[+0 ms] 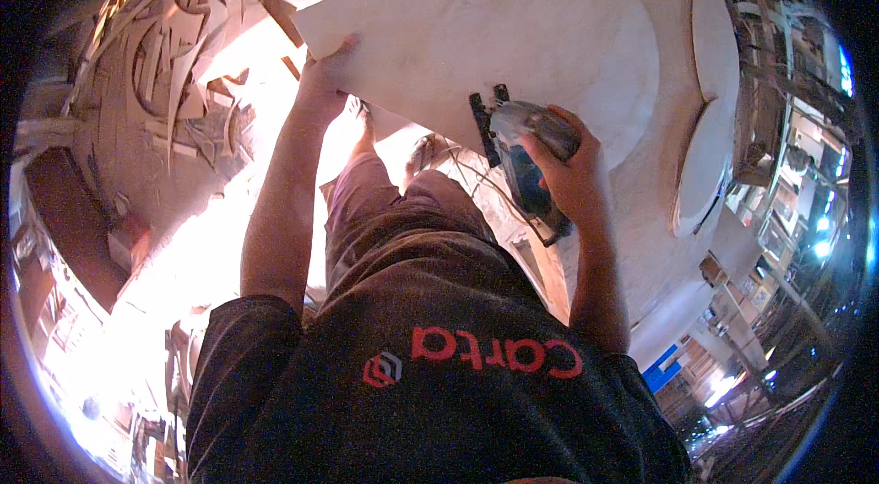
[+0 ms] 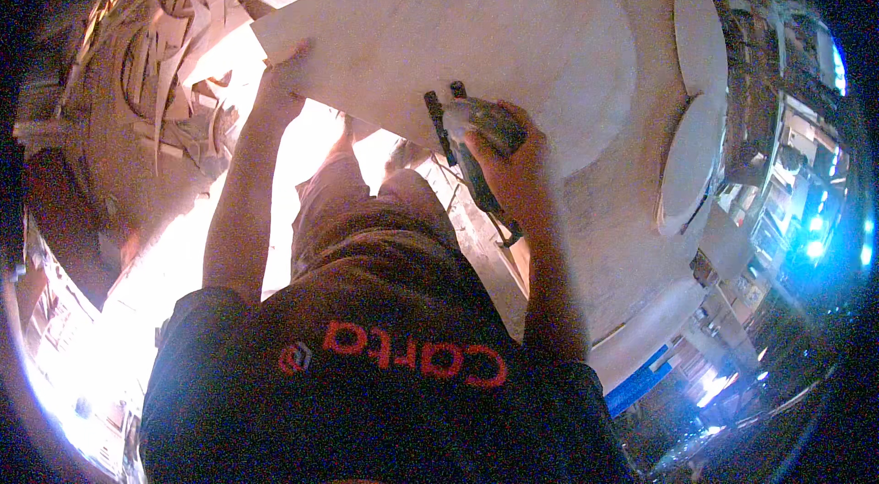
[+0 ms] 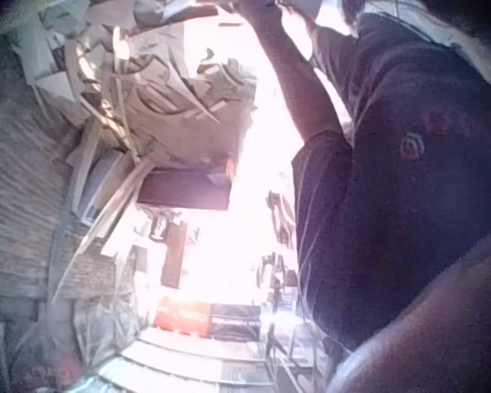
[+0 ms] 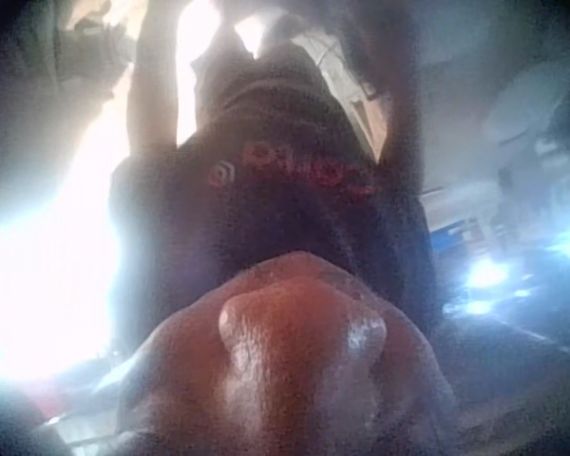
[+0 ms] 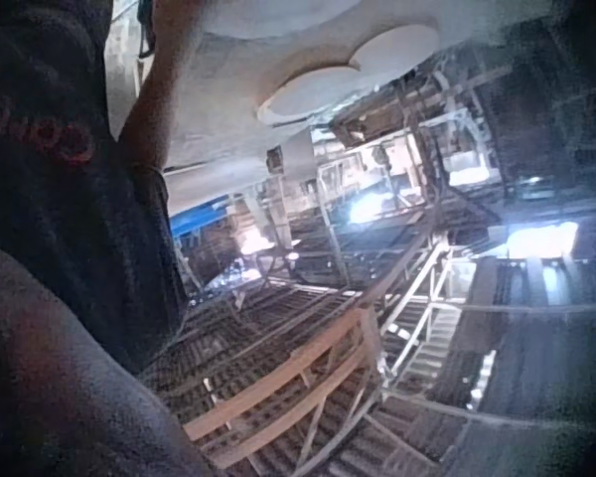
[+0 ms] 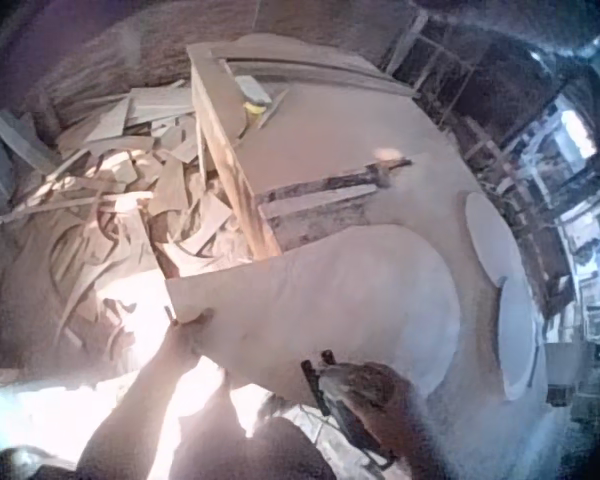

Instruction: The person uses a jigsaw to cut a circular shape out of a large sheet of plywood. They guide the tool along a marked line, remove the cut piece, and place it aside.

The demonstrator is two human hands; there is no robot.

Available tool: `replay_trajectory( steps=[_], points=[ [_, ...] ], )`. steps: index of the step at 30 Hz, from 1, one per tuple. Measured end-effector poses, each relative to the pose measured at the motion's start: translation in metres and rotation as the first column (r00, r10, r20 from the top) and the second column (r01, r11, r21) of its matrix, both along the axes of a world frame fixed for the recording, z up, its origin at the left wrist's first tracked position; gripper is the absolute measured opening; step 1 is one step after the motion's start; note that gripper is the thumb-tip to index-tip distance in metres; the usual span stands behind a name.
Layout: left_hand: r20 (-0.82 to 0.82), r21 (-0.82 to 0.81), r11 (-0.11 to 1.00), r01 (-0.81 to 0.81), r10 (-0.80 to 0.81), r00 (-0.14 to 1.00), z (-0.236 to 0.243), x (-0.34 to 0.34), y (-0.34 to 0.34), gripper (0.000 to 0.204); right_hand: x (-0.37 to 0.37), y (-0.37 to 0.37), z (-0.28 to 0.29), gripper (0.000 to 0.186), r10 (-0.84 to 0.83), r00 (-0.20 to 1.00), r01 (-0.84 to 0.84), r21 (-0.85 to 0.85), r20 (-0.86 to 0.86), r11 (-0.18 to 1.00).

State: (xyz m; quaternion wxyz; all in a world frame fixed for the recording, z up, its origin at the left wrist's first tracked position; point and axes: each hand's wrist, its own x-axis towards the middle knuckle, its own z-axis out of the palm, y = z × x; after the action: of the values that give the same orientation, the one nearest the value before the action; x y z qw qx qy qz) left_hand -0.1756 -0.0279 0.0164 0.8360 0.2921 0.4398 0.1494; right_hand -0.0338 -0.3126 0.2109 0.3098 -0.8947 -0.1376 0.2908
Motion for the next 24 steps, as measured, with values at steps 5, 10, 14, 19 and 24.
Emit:
replay_trajectory(
  steps=[5, 10, 14, 19, 24],
  points=[
    [-0.125, -0.090, 0.996, -0.012, 0.000, 0.992, 0.024, -0.027, -0.047, 0.065, -0.003, -0.042, 0.001, 0.053, 0.065, 0.998, -0.065, 0.005, -0.012, 0.998],
    [-0.078, -0.109, 0.991, -0.080, 0.072, 0.994, 0.023, -0.043, -0.078, 0.069, -0.001, -0.061, 0.001, 0.052, 0.157, 0.987, -0.157, 0.001, 0.014, 0.988],
    [-0.071, 0.035, 0.958, -0.283, 0.285, 0.956, 0.016, -0.054, -0.062, 0.071, -0.002, -0.049, 0.010, 0.051, 0.110, 0.993, -0.112, -0.042, -0.047, 0.993],
    [-0.177, 0.984, 0.115, 0.135, 0.553, 0.814, 0.026, -0.038, -0.019, 0.056, -0.002, -0.048, 0.009, 0.050, 0.078, 0.991, -0.074, 0.039, -0.109, 0.996],
    [-0.709, 0.659, -0.122, 0.742, 0.228, 0.668, 0.082, 0.043, -0.031, 0.061, -0.001, -0.049, 0.012, 0.051, 0.059, 0.995, -0.061, -0.028, -0.081, 0.998]
  ],
)
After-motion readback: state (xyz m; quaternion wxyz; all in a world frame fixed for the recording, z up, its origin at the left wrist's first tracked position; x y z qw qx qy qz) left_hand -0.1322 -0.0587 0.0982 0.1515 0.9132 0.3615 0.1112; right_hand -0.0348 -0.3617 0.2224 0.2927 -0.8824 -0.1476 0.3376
